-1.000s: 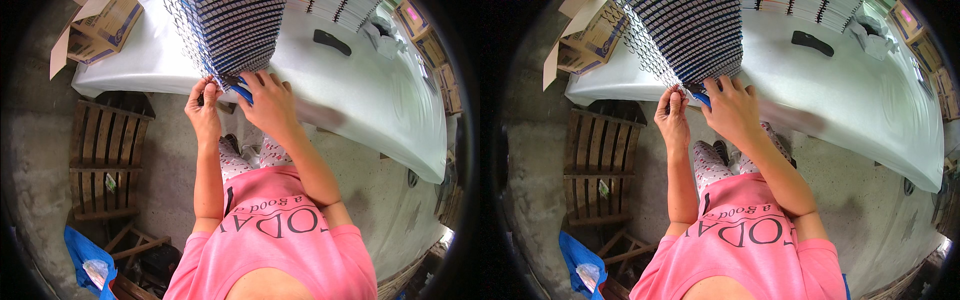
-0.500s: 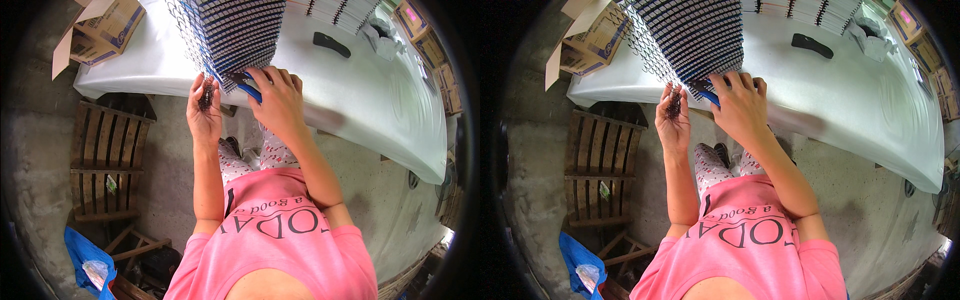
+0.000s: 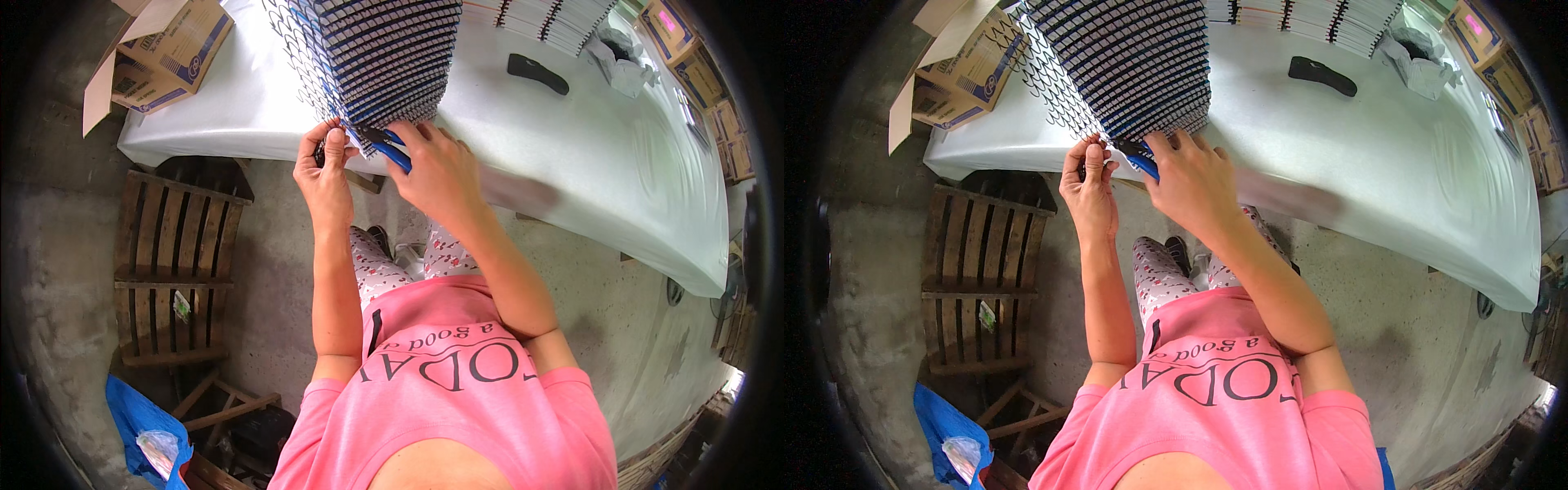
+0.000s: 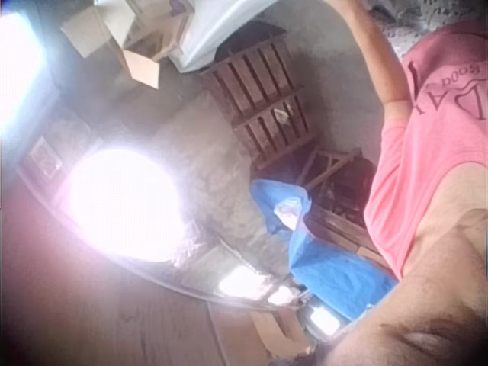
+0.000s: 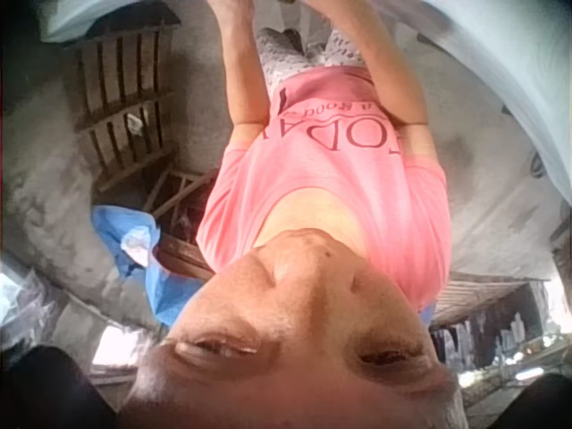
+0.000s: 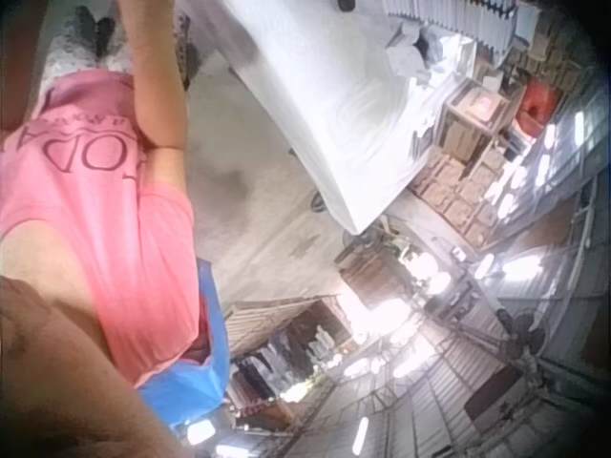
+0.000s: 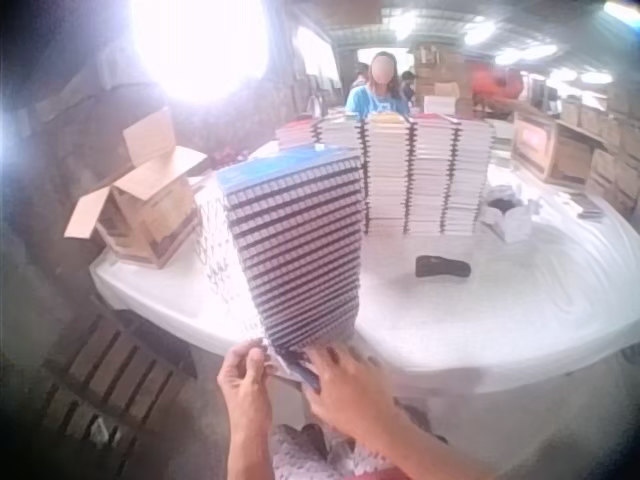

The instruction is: The person uses a pair of shears to clip the excess metal wire from the spiral binding of a stack of notebooks on a table.

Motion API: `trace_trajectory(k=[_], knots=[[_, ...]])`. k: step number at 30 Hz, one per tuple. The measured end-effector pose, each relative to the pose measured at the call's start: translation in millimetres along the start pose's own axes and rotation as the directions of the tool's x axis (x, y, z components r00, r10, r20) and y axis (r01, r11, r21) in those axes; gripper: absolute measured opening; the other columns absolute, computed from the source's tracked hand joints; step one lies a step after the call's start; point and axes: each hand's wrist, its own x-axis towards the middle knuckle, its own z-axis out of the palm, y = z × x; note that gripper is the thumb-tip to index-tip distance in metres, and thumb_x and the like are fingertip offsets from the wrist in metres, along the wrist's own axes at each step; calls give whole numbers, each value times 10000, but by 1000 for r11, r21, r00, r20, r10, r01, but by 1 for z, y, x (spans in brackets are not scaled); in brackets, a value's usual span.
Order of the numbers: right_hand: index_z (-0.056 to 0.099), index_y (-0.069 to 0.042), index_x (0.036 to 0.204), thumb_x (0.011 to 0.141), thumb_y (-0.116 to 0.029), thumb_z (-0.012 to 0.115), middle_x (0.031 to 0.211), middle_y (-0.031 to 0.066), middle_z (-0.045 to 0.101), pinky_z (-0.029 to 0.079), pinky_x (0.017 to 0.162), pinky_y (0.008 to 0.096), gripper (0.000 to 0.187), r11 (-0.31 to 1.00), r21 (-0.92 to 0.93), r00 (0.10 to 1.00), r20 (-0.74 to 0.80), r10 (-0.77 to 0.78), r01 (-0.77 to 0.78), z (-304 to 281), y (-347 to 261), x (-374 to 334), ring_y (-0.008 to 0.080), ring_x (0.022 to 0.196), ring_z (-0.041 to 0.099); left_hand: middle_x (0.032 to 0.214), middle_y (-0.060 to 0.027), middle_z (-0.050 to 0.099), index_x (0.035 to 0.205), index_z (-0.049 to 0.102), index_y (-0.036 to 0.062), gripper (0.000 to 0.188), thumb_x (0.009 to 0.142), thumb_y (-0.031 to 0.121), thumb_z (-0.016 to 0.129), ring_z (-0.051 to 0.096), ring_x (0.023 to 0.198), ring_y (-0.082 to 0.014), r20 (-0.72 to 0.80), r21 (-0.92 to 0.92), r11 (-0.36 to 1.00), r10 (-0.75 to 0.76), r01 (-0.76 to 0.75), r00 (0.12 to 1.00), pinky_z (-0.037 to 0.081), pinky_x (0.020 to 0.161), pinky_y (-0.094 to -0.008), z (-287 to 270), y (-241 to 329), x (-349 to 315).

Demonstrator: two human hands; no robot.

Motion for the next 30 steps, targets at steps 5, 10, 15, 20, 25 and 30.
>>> trace_trajectory(k=[5,10,15,20,25,30], knots=[[584,-144,998,700,-145,702,903,86,610,466,683,422,321,996,58,990,129,58,-66,0,9,0,286,845,628,944,-51,637,1103,621,-2,273,900,180,634,584,813,-86,-38,102,994,27,-23,999,499,669,-215,3,3,-1],[601,-151,1031,687,-169,713,949,51,578,419,806,434,362,996,-73,991,-120,-55,46,-16,4,-4,250,925,583,917,-52,635,1094,629,-8,279,893,185,645,581,787,-79,-37,126,992,34,-29,999,494,658,-206,4,6,-4],[603,-153,1039,696,-214,711,963,33,548,394,821,457,365,989,-137,987,-147,-68,48,-12,-1,2,226,961,541,934,-57,635,1086,625,-15,252,903,158,628,575,786,-78,-31,120,992,43,-39,999,493,652,-209,4,5,-6],[602,-146,1005,717,-237,701,937,42,568,418,776,465,318,993,-116,996,-87,-20,10,-7,-8,6,241,910,572,976,-61,630,1081,622,-17,246,906,157,623,576,810,-82,-24,116,992,60,-57,998,504,669,-219,5,6,-6],[596,-122,966,737,-219,688,903,85,610,490,679,452,266,987,161,999,-40,27,-20,-4,-4,7,300,805,628,985,-65,631,1073,622,-18,228,916,148,605,580,824,-87,-5,110,992,59,-58,998,510,675,-223,1,1,-3],[594,-109,950,733,-171,681,828,95,621,525,635,413,242,995,98,1000,0,4,-4,1,4,10,323,706,641,953,-61,636,1051,616,-14,192,917,121,591,595,804,-92,-18,-5,1000,21,-21,1000,514,669,-216,4,1,-2]])
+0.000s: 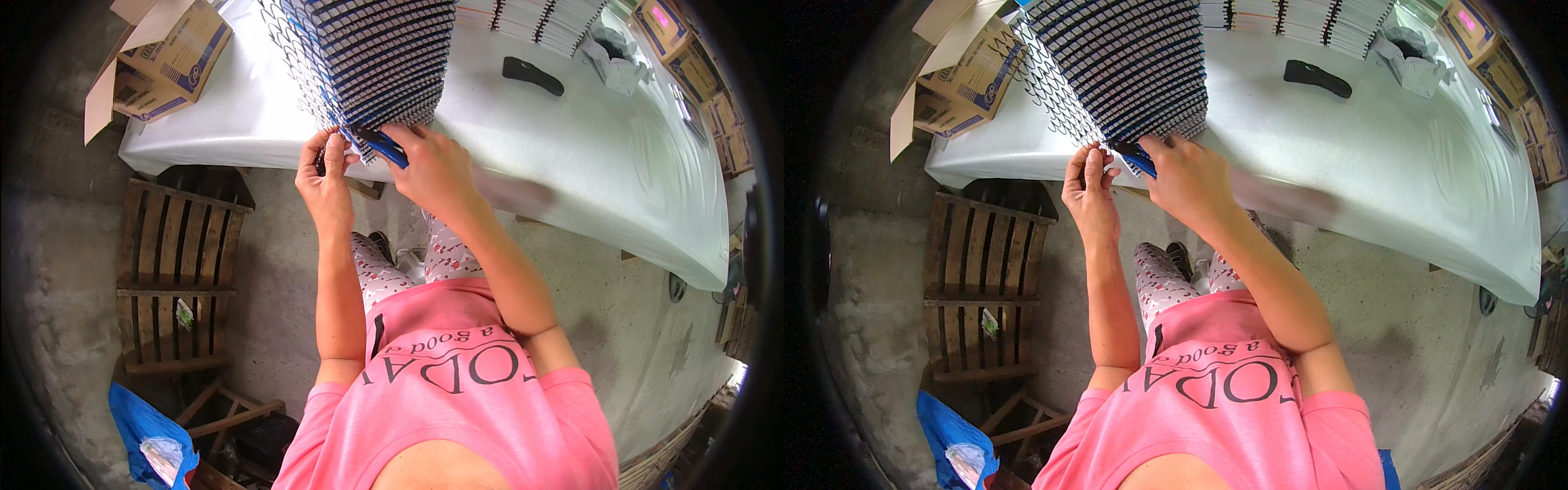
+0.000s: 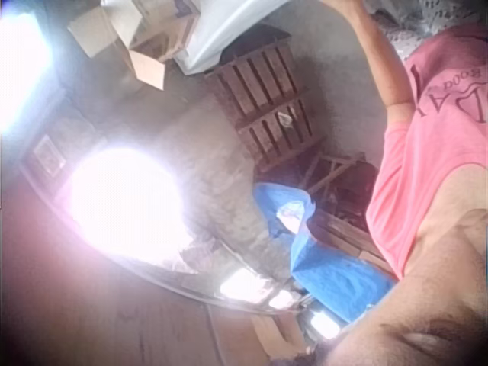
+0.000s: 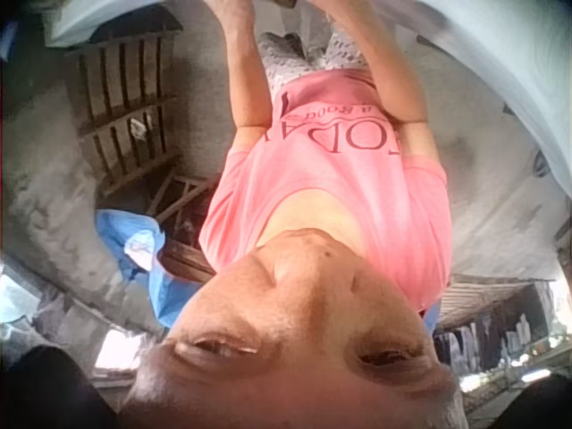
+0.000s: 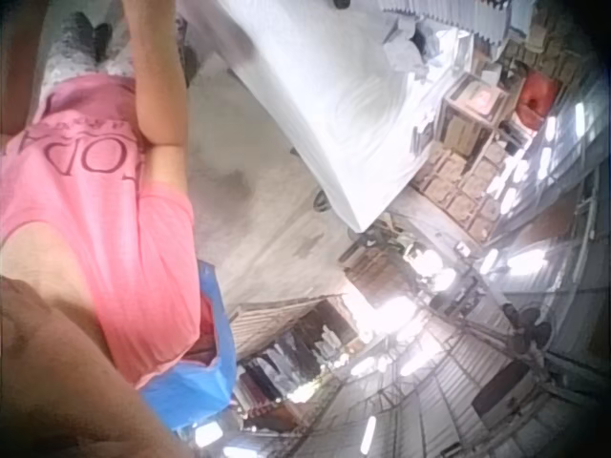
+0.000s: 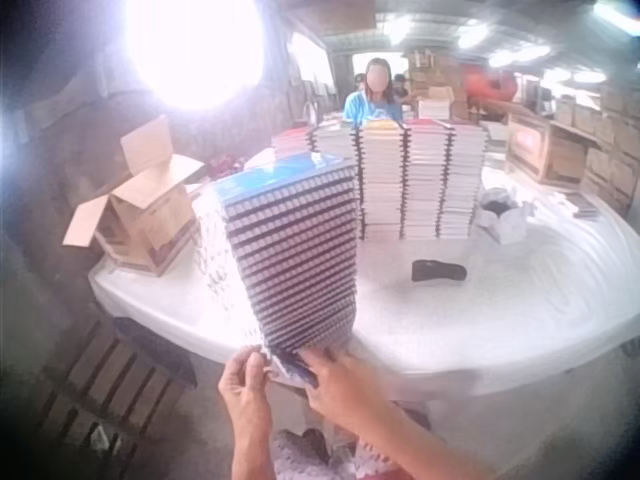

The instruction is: The person uses a pair of shears to clip the excess metal wire from the spiral binding of a stack of notebooks on a table.

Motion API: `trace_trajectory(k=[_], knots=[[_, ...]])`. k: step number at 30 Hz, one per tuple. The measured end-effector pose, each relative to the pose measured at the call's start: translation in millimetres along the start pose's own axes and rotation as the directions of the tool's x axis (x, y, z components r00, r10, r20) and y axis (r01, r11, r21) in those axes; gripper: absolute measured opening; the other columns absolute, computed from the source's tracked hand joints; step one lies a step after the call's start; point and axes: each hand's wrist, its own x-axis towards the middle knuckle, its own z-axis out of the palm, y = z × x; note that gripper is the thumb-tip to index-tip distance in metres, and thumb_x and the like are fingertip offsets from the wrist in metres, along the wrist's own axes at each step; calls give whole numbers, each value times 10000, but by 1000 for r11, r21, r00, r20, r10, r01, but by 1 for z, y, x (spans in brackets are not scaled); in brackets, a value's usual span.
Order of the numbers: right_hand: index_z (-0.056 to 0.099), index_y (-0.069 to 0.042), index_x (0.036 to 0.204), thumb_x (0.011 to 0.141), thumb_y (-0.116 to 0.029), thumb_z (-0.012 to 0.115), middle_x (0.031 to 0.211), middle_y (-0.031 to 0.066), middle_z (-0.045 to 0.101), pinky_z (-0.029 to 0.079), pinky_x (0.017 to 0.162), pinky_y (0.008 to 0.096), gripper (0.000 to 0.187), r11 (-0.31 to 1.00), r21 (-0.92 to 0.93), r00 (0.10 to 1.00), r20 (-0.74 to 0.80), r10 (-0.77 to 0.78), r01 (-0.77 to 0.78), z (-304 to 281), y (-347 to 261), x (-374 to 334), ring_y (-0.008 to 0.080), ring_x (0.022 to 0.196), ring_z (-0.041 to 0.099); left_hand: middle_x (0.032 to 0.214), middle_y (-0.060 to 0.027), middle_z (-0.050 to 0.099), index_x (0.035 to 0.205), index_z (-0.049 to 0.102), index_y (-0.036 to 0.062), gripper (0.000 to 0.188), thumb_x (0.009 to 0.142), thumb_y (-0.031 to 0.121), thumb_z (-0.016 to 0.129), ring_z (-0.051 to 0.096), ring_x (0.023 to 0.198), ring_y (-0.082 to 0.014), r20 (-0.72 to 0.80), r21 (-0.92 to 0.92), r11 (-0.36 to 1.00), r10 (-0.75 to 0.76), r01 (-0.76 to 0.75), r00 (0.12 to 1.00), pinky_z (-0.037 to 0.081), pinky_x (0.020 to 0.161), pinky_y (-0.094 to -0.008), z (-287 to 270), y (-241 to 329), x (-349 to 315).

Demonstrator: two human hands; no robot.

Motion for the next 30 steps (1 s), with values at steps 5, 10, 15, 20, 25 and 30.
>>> trace_trajectory(k=[5,10,15,20,25,30], knots=[[601,-122,964,710,-163,696,854,77,613,505,667,419,274,999,-35,999,19,27,-26,-4,-3,0,297,761,637,882,-43,633,1010,608,-2,142,895,79,590,603,759,-79,-22,-311,941,-146,132,989,519,632,-176,4,0,3],[606,-142,1020,691,-184,719,951,48,571,415,751,427,350,983,-174,977,-190,-101,67,-20,-6,-7,249,896,573,829,-27,608,1094,587,-4,228,876,61,578,591,719,-68,-99,-236,970,-77,52,992,535,588,-149,-6,5,5],[605,-146,1045,686,-217,728,946,43,555,398,746,432,386,977,-193,973,-193,-128,90,-22,-8,0,238,909,561,860,-40,571,1308,464,-11,437,877,29,523,582,725,-58,67,-262,958,-105,119,992,536,567,-139,-10,21,4],[606,-145,1090,725,-221,714,961,26,583,410,773,416,388,972,-233,992,-113,-59,31,-21,-13,1,242,906,572,893,-50,548,1353,413,-15,488,876,19,511,552,722,-55,250,-154,961,-185,228,950,520,569,-135,-18,28,6],[600,-142,1088,721,-214,714,945,29,580,415,723,422,392,972,-228,987,-137,-81,48,-18,-15,2,252,871,583,861,-33,570,1251,512,-32,357,905,50,530,546,693,-50,234,-133,962,-203,238,951,515,570,-155,-12,26,13],[594,-131,963,690,-242,720,892,39,561,435,646,421,320,951,-299,984,-133,-118,74,-17,-20,2,237,821,583,823,-26,583,1123,601,-38,241,915,70,541,542,675,-48,157,-63,983,-163,175,974,509,579,-177,-6,25,15]])
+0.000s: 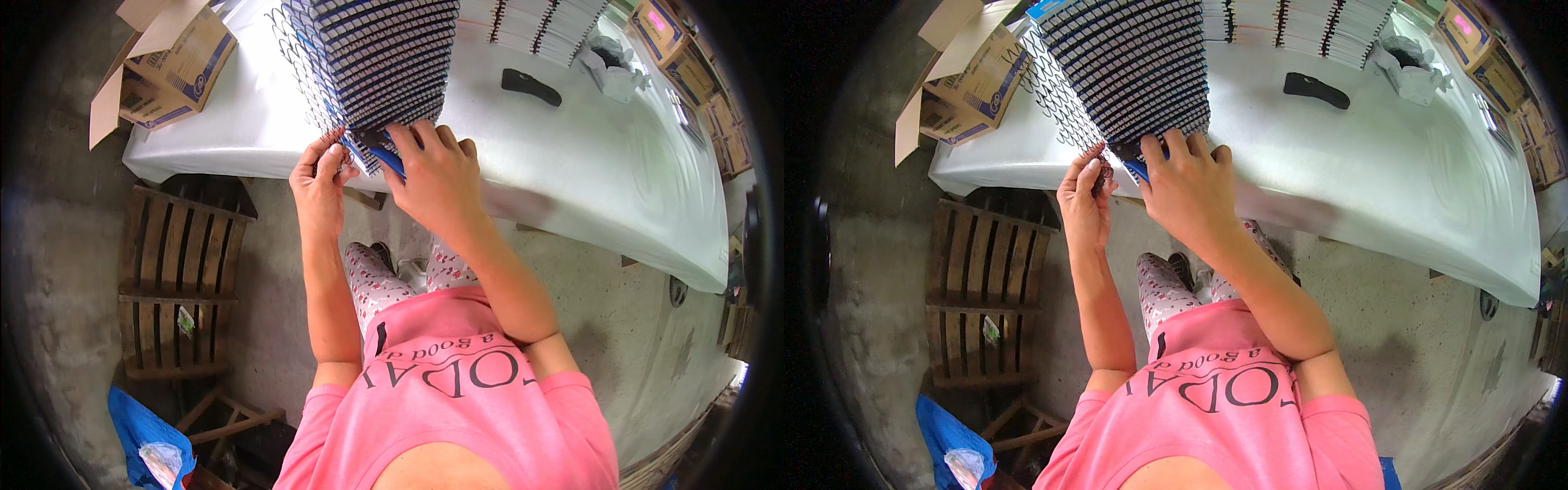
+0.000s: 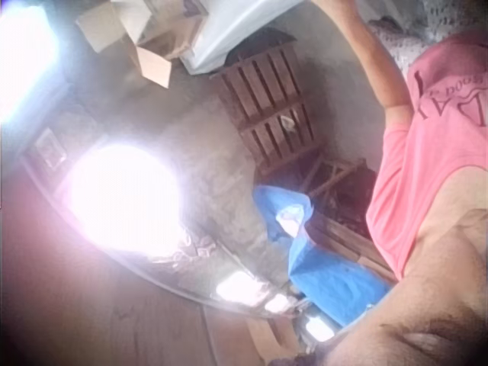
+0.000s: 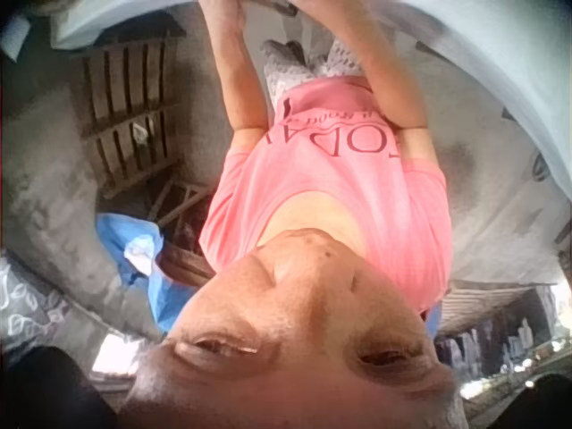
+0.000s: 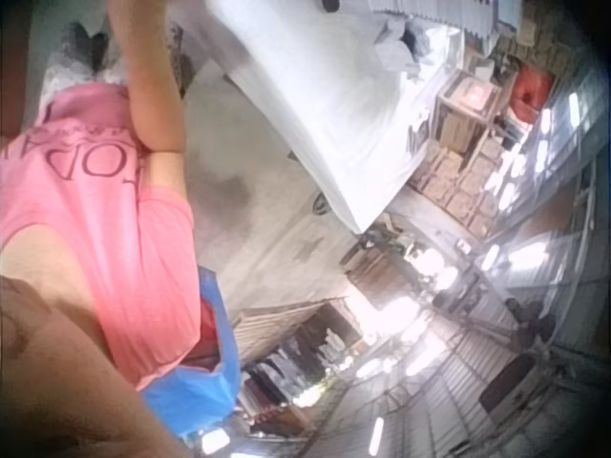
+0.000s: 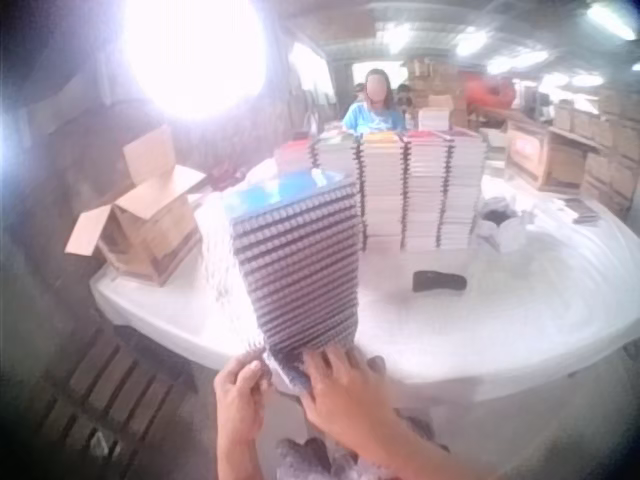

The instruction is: The person uses a pair of shears to clip the excess metal wire from the spiral binding of a stack of notebooks on a table.

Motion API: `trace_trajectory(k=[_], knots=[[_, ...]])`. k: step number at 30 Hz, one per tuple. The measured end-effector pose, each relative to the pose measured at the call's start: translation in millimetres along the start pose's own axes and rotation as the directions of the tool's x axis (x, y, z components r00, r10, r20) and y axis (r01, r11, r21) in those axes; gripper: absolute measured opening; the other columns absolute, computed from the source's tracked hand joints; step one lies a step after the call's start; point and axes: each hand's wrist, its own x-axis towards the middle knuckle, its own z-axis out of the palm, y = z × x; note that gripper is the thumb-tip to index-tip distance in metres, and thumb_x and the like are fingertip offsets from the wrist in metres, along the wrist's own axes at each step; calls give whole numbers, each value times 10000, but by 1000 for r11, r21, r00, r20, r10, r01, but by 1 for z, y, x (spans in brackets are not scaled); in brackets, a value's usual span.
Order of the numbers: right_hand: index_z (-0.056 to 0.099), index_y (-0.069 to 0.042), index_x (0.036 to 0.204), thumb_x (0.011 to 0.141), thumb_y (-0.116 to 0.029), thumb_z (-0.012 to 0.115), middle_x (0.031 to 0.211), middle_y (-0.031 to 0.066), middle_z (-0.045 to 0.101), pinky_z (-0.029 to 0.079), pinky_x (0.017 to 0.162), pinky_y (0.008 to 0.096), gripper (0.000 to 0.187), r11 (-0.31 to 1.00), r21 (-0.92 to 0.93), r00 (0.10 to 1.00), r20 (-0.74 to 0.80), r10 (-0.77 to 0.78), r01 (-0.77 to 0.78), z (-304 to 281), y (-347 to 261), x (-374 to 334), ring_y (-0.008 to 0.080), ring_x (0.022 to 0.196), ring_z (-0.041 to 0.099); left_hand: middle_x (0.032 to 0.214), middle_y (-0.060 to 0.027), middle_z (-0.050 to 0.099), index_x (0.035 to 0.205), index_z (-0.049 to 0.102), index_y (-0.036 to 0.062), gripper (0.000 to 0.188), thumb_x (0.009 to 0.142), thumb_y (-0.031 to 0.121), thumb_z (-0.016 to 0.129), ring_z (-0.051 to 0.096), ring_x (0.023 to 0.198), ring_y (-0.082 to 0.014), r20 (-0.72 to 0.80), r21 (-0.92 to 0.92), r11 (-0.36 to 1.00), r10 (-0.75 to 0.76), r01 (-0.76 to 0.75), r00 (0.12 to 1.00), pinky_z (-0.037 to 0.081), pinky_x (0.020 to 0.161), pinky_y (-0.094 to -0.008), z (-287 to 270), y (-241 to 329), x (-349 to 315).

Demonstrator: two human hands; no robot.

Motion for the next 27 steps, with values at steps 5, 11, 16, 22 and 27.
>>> trace_trajectory(k=[5,11,16,22,27], knots=[[586,-122,939,699,-150,671,795,64,572,503,578,404,255,998,58,997,75,-2,-2,6,9,1,259,729,627,819,-33,584,1088,617,-44,221,919,80,545,535,674,-54,-83,68,991,122,-117,989,501,583,-194,8,-7,-5],[590,-131,948,720,-104,615,813,68,578,500,634,395,231,989,140,991,133,21,-39,-2,11,5,257,796,630,807,-21,570,1057,642,-20,205,912,105,569,517,671,-53,-205,208,971,162,-119,965,492,594,-191,20,-3,-17],[582,-151,984,703,-72,638,1026,13,558,340,828,379,297,991,109,996,-47,-76,80,-9,38,-6,177,986,557,865,-9,569,1086,622,-18,254,893,143,588,511,723,-51,-254,88,993,101,-81,962,453,625,-159,8,16,-28],[529,-123,1023,633,74,620,1333,74,463,446,766,394,446,985,161,951,-289,109,-64,-47,214,-11,271,1089,558,939,-59,555,1108,549,-3,265,887,142,560,537,750,-99,87,-204,807,-550,555,831,441,526,-137,37,-27,-76],[517,-88,1049,662,31,645,1443,125,354,443,920,439,425,928,-82,918,-199,343,-364,-106,386,37,340,1213,471,959,-67,561,1123,553,-9,283,883,139,567,535,747,-106,374,-11,729,-631,684,679,458,550,-145,144,-60,-49]])
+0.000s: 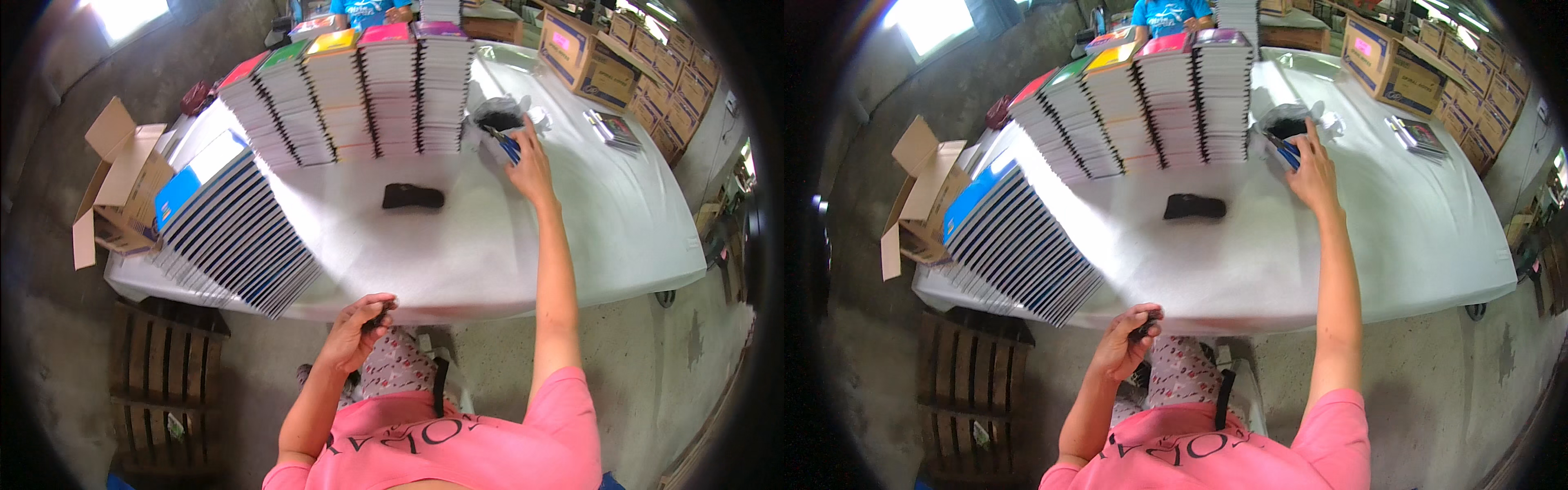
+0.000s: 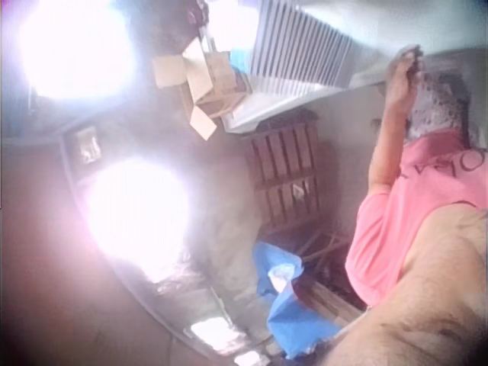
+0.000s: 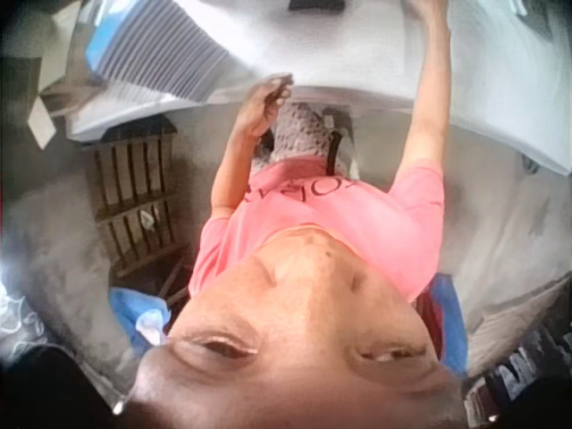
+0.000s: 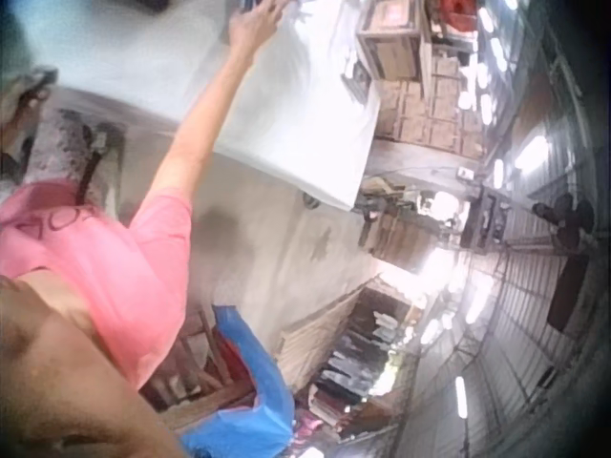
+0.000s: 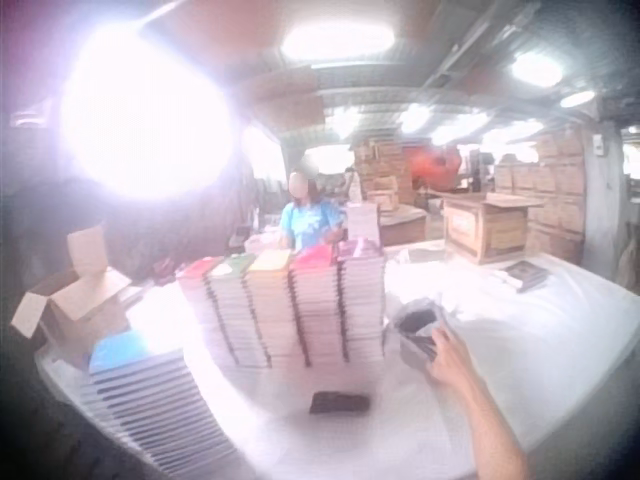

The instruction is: The person uses a pair of shears to clip the excess metal wire from the spiral binding of a stack of notebooks on a table.

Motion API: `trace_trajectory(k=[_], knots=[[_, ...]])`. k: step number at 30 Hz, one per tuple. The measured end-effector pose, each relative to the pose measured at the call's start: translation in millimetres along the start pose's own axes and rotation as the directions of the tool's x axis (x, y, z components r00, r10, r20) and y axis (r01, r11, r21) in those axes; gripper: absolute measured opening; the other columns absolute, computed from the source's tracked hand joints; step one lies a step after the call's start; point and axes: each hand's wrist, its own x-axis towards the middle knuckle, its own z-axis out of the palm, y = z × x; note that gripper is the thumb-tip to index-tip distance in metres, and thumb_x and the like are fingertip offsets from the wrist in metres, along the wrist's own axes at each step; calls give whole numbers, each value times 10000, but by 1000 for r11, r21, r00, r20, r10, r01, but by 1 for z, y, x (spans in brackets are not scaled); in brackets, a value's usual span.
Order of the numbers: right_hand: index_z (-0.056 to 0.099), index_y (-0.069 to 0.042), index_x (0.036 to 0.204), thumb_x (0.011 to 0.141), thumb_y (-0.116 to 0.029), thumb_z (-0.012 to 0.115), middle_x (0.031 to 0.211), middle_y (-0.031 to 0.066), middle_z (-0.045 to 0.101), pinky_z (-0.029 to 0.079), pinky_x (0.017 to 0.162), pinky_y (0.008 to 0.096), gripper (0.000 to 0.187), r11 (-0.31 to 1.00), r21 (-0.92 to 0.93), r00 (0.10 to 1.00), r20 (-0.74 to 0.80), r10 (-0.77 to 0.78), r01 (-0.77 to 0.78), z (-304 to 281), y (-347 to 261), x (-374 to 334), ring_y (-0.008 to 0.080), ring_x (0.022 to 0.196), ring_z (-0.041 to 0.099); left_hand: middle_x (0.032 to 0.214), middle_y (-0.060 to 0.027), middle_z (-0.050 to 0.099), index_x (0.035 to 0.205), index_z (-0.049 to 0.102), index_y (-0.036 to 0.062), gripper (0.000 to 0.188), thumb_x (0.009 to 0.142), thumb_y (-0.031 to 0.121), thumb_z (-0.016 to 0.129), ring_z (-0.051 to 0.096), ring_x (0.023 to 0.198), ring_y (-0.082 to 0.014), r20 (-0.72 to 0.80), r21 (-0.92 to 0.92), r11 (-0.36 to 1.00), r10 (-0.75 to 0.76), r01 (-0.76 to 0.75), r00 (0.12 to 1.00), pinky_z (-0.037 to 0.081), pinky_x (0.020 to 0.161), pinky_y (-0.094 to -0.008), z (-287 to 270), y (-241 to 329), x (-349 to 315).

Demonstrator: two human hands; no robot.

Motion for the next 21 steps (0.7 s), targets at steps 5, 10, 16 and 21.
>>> trace_trajectory(k=[5,10,16,21], knots=[[524,-82,1080,684,46,625,1296,111,497,454,872,437,428,1000,16,972,234,0,-4,11,74,32,333,1117,527,971,-57,570,1151,551,-22,292,903,130,523,543,754,-99,273,49,998,13,-27,962,491,619,-172,77,29,99],[553,-75,1034,684,95,597,1059,108,598,458,810,428,392,980,101,978,97,-183,173,-11,63,-25,350,977,577,958,-49,578,1096,584,-23,230,901,93,548,554,879,-115,224,-52,978,210,-203,952,507,816,-211,169,62,191],[566,-81,1000,687,81,620,1042,104,601,450,829,412,357,972,10,960,151,-234,235,-64,26,-88,326,967,585,1121,-129,556,1207,539,-15,427,863,232,595,536,1038,-221,193,303,920,197,-250,961,442,932,-336,232,17,276],[543,-67,1066,712,26,645,1132,114,556,425,852,371,379,993,-6,991,-62,-118,117,-88,8,-125,280,1000,572,1541,-167,92,1452,271,117,868,820,679,468,-20,1427,-316,277,159,983,48,-95,960,9,1106,-559,251,31,221]])
